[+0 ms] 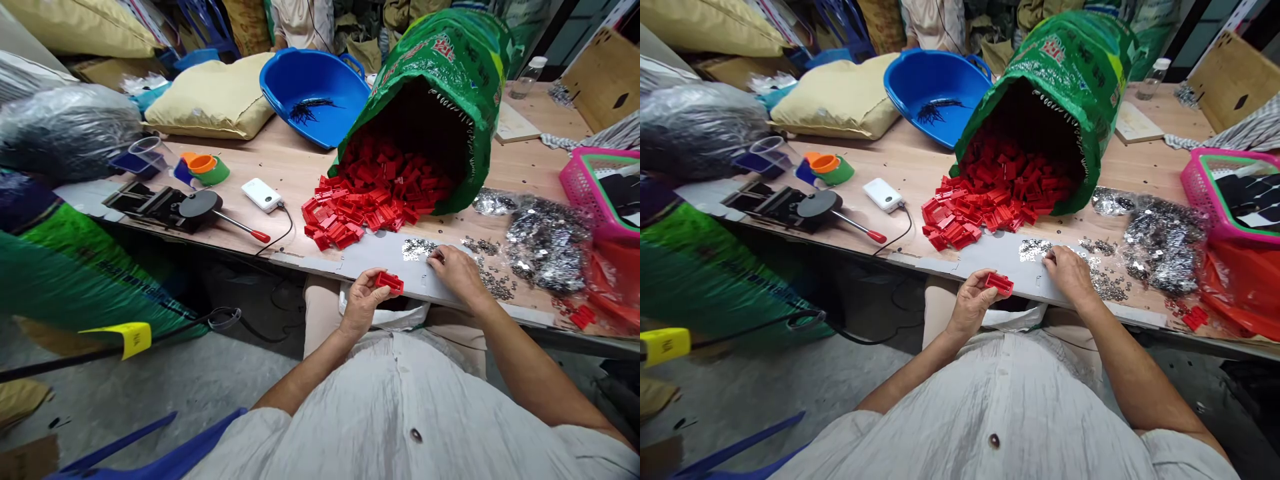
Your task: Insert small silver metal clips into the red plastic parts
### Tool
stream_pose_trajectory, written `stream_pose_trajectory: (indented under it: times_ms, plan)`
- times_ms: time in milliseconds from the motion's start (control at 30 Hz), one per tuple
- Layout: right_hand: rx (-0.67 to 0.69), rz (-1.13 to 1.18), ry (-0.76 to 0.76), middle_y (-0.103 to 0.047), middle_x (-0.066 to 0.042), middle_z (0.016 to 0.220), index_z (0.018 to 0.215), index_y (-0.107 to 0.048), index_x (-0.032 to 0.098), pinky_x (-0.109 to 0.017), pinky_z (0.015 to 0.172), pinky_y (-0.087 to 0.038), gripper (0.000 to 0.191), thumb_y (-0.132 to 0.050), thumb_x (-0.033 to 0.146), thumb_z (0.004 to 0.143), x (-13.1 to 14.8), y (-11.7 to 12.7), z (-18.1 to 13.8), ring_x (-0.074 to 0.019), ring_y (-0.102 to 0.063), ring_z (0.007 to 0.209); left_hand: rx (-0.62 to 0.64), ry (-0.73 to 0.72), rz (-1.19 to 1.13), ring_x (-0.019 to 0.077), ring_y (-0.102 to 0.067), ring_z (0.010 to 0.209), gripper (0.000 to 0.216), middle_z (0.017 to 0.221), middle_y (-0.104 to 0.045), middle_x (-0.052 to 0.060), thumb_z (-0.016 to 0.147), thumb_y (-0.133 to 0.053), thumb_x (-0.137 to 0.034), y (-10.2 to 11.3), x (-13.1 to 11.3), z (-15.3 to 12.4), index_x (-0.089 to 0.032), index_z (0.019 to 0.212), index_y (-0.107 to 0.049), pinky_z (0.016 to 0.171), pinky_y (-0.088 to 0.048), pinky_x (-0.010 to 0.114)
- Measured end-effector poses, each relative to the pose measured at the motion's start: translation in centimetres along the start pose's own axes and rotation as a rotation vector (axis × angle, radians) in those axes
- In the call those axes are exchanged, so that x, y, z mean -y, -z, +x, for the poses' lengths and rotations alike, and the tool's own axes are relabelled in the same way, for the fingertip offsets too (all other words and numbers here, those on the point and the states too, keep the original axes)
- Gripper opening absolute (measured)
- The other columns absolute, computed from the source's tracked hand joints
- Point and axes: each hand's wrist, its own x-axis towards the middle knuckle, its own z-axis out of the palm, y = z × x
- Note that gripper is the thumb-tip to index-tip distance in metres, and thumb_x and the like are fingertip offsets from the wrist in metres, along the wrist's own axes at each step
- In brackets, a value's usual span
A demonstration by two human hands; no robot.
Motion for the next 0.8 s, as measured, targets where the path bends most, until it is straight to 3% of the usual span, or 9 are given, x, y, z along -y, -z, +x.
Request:
stream_pose_trajectory:
  times_ms: [200, 367, 567, 800]
  plan:
    - [-0.055, 0.375, 0.026, -0.067, -0.002, 0.081, 0.090, -0.060, 0.022, -0.029, 0.066, -0.040, 0.010, -0.058, 0.031, 0.086, -0.1, 0.9, -0.7, -0.0176, -0.058, 0.071, 0.013, 0.036, -0.046, 0.0188, -0.069, 0.089, 0.045, 0.098, -0.070, 0.005, 0.072, -0.081, -0.027, -0.9, -1.1, 0.2, -0.019, 0.114, -0.064, 0.083, -0.056, 0.036]
    - [0.033, 0.655, 0.175, -0.070, -0.003, 0.091, 0.096, -0.066, 0.023, -0.028, 0.068, -0.045, 0.017, -0.056, 0.035, 0.090, 1.8, 2.1, -3.2, -0.0160, -0.061, 0.074, 0.040, 0.037, -0.024, 0.0162, -0.067, 0.090, 0.049, 0.099, -0.070, 0.005, 0.074, -0.079, -0.029, -1.4, -1.1, 0.3, -0.022, 0.121, -0.065, 0.085, -0.053, 0.032]
    - [-0.034, 0.613, 0.357, -0.072, -0.005, 0.089, 0.098, -0.067, 0.024, -0.032, 0.071, -0.052, 0.016, -0.055, 0.031, 0.092, 4.3, 2.3, -5.5, -0.0183, -0.064, 0.076, 0.087, -0.037, 0.068, 0.0135, -0.064, 0.088, 0.049, 0.099, -0.070, 0.003, 0.077, -0.077, -0.030, -1.4, -0.3, 0.4, -0.023, 0.124, -0.065, 0.087, -0.049, 0.028]
    - [-0.067, 0.680, 0.559, -0.070, -0.006, 0.091, 0.094, -0.069, 0.024, -0.035, 0.075, -0.054, 0.011, -0.058, 0.026, 0.092, 4.2, 1.6, -5.6, -0.0193, -0.066, 0.084, 0.104, -0.047, 0.077, 0.0148, -0.063, 0.089, 0.045, 0.099, -0.071, 0.003, 0.077, -0.076, -0.030, -1.7, -0.5, 0.3, -0.022, 0.121, -0.068, 0.089, -0.048, 0.030]
